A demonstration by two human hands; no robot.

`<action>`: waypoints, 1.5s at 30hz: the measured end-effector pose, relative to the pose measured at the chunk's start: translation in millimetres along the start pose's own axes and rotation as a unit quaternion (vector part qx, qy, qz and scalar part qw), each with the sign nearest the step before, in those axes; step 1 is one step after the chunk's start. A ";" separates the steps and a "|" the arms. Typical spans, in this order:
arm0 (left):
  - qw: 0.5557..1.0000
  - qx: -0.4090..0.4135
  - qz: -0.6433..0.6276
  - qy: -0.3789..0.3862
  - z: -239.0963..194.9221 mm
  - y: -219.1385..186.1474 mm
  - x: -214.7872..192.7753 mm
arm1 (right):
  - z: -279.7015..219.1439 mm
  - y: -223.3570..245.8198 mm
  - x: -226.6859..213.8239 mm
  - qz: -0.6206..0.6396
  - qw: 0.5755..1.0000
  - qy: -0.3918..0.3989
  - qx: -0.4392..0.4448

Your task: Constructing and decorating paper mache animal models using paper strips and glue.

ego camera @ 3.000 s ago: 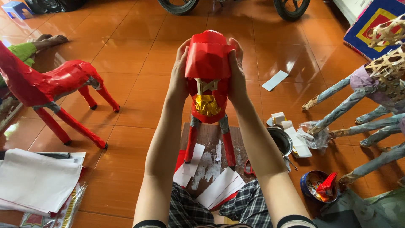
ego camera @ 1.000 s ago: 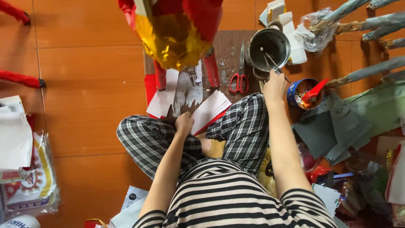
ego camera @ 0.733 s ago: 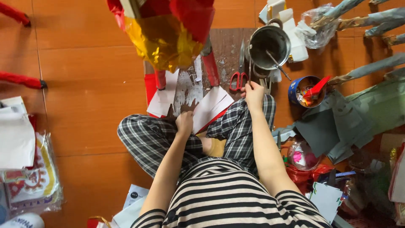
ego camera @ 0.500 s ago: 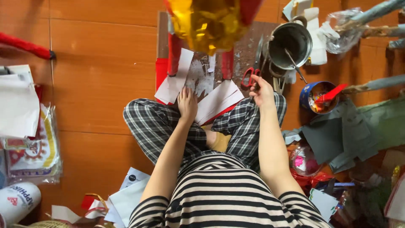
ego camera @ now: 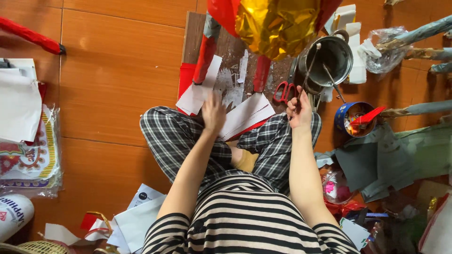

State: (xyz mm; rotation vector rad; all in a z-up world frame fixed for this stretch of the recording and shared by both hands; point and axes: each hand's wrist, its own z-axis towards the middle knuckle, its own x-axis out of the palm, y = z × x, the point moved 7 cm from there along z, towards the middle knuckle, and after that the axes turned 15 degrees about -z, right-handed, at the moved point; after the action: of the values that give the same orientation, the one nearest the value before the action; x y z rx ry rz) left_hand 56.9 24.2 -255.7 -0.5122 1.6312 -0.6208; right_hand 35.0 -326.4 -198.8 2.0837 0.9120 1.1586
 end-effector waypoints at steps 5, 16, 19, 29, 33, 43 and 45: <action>0.990 -0.003 0.100 -0.103 8.8 8.4 -13.8 | -11.5 8.4 3.2 -0.002 1.000 -0.010 -0.001; 0.994 0.034 -0.007 -0.107 5.6 -8.5 -27.9 | -41.2 14.7 17.7 0.000 0.999 0.030 -0.037; 0.995 -0.045 -0.026 -0.088 14.9 4.6 -21.0 | -73.1 13.3 36.5 -0.031 0.997 0.067 -0.014; 0.955 -0.163 -0.239 -0.062 18.2 57.5 27.0 | -76.1 -61.2 95.0 -0.509 0.847 0.095 0.119; 0.888 -0.230 -0.398 -0.004 9.8 63.8 45.6 | -52.5 -60.6 115.6 -0.736 0.660 0.030 -0.145; 0.660 -0.320 -0.668 0.128 8.1 56.2 93.9 | -100.1 -79.1 121.4 -0.779 0.607 -0.011 -0.156; 0.576 -0.336 -0.728 0.158 4.7 58.2 112.8 | -134.5 -75.4 125.2 -0.794 0.588 0.005 -0.154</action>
State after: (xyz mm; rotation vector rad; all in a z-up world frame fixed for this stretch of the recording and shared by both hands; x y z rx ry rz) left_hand 46.0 -5.1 -378.9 -2.5836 1.3884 -1.2793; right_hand -55.5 -161.8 -134.2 0.3229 1.7276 0.1875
